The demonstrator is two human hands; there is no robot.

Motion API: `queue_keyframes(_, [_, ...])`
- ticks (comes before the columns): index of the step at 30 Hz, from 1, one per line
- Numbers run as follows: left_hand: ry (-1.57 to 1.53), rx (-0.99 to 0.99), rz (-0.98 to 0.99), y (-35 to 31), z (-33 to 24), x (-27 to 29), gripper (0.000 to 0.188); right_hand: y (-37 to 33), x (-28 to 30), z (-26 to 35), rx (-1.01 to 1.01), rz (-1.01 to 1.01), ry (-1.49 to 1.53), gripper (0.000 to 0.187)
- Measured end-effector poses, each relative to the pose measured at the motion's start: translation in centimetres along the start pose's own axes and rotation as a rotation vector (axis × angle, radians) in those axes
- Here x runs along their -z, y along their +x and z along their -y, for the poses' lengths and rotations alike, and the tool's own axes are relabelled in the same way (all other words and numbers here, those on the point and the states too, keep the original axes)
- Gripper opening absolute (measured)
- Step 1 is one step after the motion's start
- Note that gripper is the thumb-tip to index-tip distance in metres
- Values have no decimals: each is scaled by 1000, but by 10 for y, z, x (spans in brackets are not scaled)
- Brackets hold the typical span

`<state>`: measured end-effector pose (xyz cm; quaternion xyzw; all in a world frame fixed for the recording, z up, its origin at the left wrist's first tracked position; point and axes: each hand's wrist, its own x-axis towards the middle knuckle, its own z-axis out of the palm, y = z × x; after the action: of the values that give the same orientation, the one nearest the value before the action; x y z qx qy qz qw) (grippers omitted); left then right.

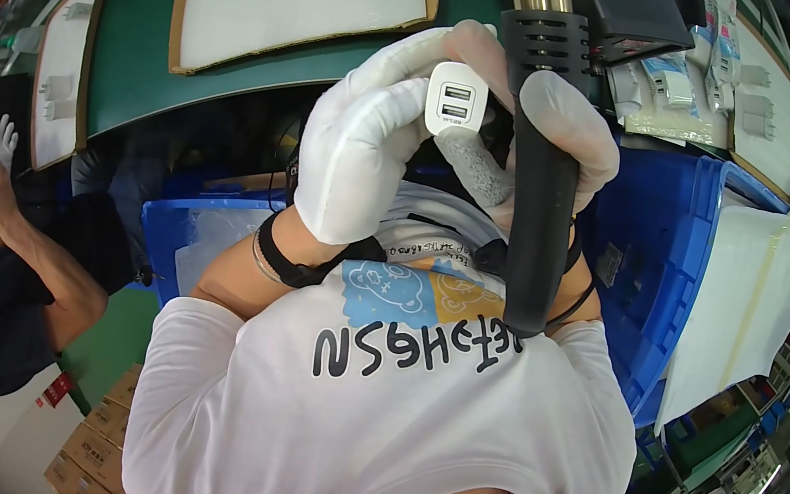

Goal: The person picks up a power adapter from a tray, turns it over, and applies heat to the USB ports with a heat gun. After setting the adapter back on the tray, they repeat the process with another power adapter.

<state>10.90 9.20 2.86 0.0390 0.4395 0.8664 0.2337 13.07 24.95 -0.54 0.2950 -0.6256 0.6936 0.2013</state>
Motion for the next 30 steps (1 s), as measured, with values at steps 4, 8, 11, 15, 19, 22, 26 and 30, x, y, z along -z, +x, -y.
queue_keyframes(4, [-202,33,84,3,-1,0,36,1,-2,1,16,11,-84,47])
queue_keyframes(8, [22,-25,1,-1,-3,-9,39,2,-3,2,35,24,-199,48])
queue_keyframes(11, [75,-10,-23,-1,-2,-9,39,-1,0,1,11,40,-88,50])
queue_keyframes(15, [45,-7,-17,-1,-1,-8,39,0,-2,-2,46,27,-106,52])
queue_keyframes(19, [28,-21,-14,-2,-3,-11,41,2,-5,-7,142,-17,-257,55])
queue_keyframes(22, [24,-31,-15,-2,-1,-11,39,1,-5,-3,106,-22,-316,56])
queue_keyframes(26, [10,-40,-14,-5,1,-10,39,0,-7,1,-9,-35,-218,52])
queue_keyframes(30, [5,-26,5,-5,-2,-10,43,-4,-7,-2,-43,-122,127,45])
